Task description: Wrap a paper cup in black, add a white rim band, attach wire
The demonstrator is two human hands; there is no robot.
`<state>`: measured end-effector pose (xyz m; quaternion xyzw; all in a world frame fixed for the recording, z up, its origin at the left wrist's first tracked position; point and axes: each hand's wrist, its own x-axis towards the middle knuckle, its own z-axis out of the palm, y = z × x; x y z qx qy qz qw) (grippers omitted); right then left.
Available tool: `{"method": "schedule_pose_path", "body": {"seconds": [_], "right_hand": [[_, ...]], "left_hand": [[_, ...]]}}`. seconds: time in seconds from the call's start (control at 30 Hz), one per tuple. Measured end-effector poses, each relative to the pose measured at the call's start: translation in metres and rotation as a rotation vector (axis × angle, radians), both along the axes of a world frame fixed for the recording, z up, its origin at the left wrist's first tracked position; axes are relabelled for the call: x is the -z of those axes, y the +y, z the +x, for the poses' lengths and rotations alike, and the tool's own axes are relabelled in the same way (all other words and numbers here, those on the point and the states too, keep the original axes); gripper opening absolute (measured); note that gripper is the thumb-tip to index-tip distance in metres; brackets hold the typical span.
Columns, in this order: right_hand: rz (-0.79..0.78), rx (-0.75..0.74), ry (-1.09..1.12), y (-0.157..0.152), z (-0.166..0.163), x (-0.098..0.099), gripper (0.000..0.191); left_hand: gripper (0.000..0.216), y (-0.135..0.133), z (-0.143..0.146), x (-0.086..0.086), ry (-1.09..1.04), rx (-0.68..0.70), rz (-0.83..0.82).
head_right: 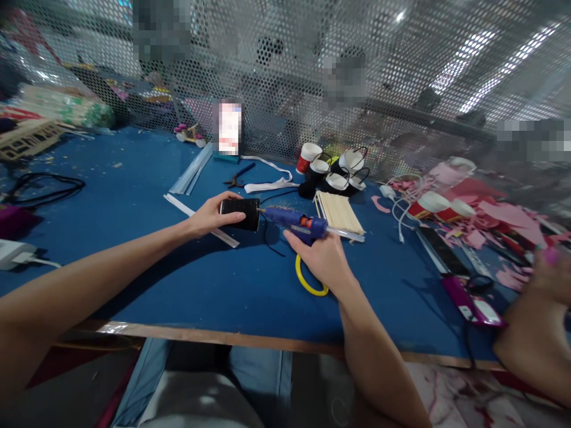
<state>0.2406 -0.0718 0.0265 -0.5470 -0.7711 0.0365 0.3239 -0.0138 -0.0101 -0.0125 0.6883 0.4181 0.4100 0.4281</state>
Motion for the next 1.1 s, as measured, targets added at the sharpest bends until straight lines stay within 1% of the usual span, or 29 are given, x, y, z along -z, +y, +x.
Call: {"method": "schedule_pose_path", "body": {"seconds": [0.1, 0.2, 0.37, 0.57, 0.73, 0.9, 1.03, 1.1], "right_hand": [[0.016, -0.044, 0.042, 0.001, 0.002, 0.001, 0.026], [-0.01, -0.074, 0.041, 0.002, 0.003, 0.002, 0.027], [-0.061, -0.057, 0.059, 0.001, 0.001, -0.001, 0.032], [-0.128, -0.029, 0.08, -0.005, -0.006, -0.009, 0.039], [-0.142, -0.069, 0.06, -0.005, -0.003, -0.008, 0.038], [-0.14, -0.115, 0.048, -0.004, 0.002, -0.007, 0.033], [-0.206, -0.065, 0.091, -0.005, -0.002, -0.011, 0.043], [-0.245, -0.035, 0.131, -0.006, -0.005, -0.014, 0.044]], "left_hand": [[0.05, -0.002, 0.0, 0.0, -0.001, 0.069, 0.005], [0.05, -0.003, 0.0, 0.0, 0.009, 0.1, 0.016], [0.05, -0.002, 0.0, 0.0, 0.013, 0.091, 0.019], [0.049, -0.002, 0.0, -0.001, -0.05, 0.052, -0.024], [0.049, -0.001, 0.0, -0.001, -0.047, 0.006, -0.015], [0.05, -0.001, 0.0, -0.002, -0.047, 0.012, -0.028], [0.049, -0.001, -0.001, -0.001, -0.053, 0.023, -0.024], [0.048, -0.002, 0.0, -0.001, -0.058, 0.042, -0.023]]}}
